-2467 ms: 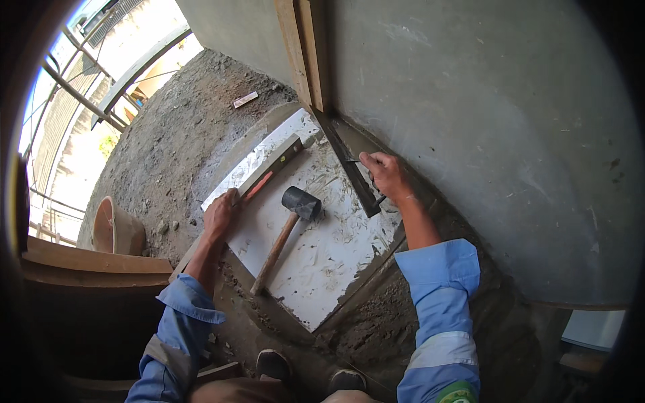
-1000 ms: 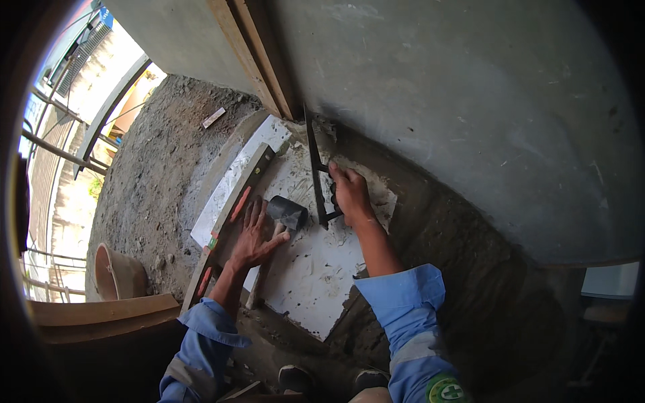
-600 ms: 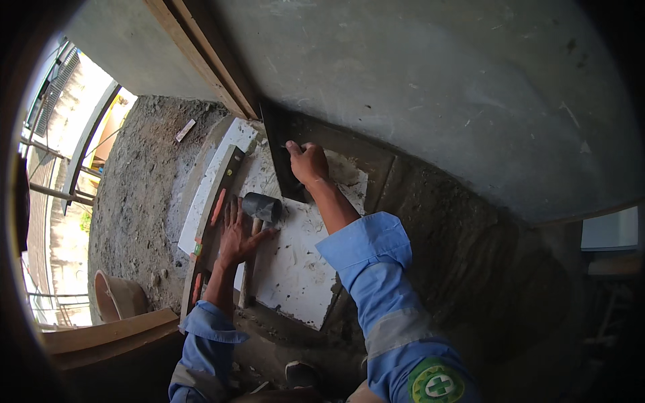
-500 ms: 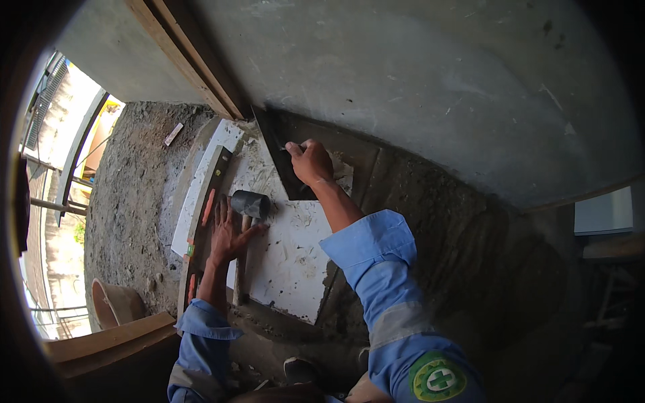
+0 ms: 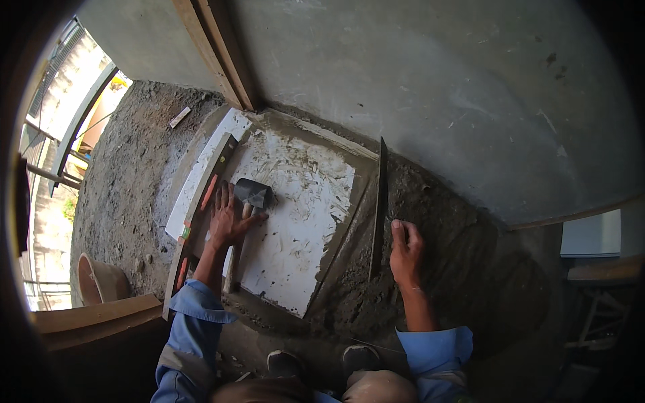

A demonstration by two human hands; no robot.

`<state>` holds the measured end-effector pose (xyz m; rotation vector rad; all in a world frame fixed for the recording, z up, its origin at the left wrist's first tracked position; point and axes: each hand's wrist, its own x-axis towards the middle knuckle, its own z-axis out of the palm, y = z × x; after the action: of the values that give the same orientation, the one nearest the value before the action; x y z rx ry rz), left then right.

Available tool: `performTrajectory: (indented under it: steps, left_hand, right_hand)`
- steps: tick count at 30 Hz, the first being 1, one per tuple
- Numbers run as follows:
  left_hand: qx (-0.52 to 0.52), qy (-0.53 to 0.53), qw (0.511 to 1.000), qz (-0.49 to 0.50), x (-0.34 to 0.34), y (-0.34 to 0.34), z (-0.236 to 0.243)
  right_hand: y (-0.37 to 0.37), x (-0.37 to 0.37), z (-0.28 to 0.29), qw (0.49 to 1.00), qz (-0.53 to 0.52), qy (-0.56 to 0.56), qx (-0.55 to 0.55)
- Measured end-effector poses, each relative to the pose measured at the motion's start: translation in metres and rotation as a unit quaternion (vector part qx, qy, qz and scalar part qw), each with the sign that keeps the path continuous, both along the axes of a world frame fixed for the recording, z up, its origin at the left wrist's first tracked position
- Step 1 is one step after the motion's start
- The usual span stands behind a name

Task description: Installing floor tiles by applying mortar, leveling with a spirit level, and setting with a mallet.

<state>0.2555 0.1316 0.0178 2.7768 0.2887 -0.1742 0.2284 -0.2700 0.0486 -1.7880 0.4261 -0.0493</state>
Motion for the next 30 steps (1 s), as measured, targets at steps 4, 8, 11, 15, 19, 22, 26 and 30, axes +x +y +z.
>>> performTrajectory:
  steps: [4, 8, 11, 15, 19, 22, 26, 30]
  left_hand:
    - [0.012, 0.005, 1.000, -0.003, -0.003, 0.004, -0.004]
    - [0.010, 0.016, 1.000, -0.006, -0.003, 0.003, -0.007]
    - [-0.005, 0.020, 0.999, -0.026, 0.008, -0.012, -0.013]
    - [0.007, 0.046, 0.999, -0.004, 0.001, 0.005, -0.006]
    - [-0.005, 0.030, 0.999, -0.015, 0.009, -0.007, -0.009]
    - [-0.002, 0.022, 1.000, -0.014, 0.006, 0.001, -0.009]
    - [0.015, 0.033, 0.999, -0.002, 0.002, 0.007, -0.007]
    - [0.018, 0.038, 0.999, 0.004, 0.003, -0.002, -0.005]
  right_hand:
    - [0.070, 0.055, 0.002, 0.983, 0.154, -0.042, 0.086]
    - [0.163, 0.123, -0.007, 0.967, 0.197, 0.045, 0.155]
    - [0.204, 0.175, -0.030, 0.981, 0.190, 0.032, 0.024]
    - [0.222, 0.174, -0.023, 0.982, 0.162, 0.002, -0.099]
    - [0.135, 0.151, -0.041, 0.979, 0.140, -0.039, -0.144]
    - [0.070, 0.104, -0.044, 0.983, 0.097, -0.103, -0.118]
    - [-0.018, 0.024, -0.021, 1.000, -0.007, 0.020, 0.022]
    - [-0.061, -0.033, 0.045, 0.995, -0.045, 0.090, 0.027]
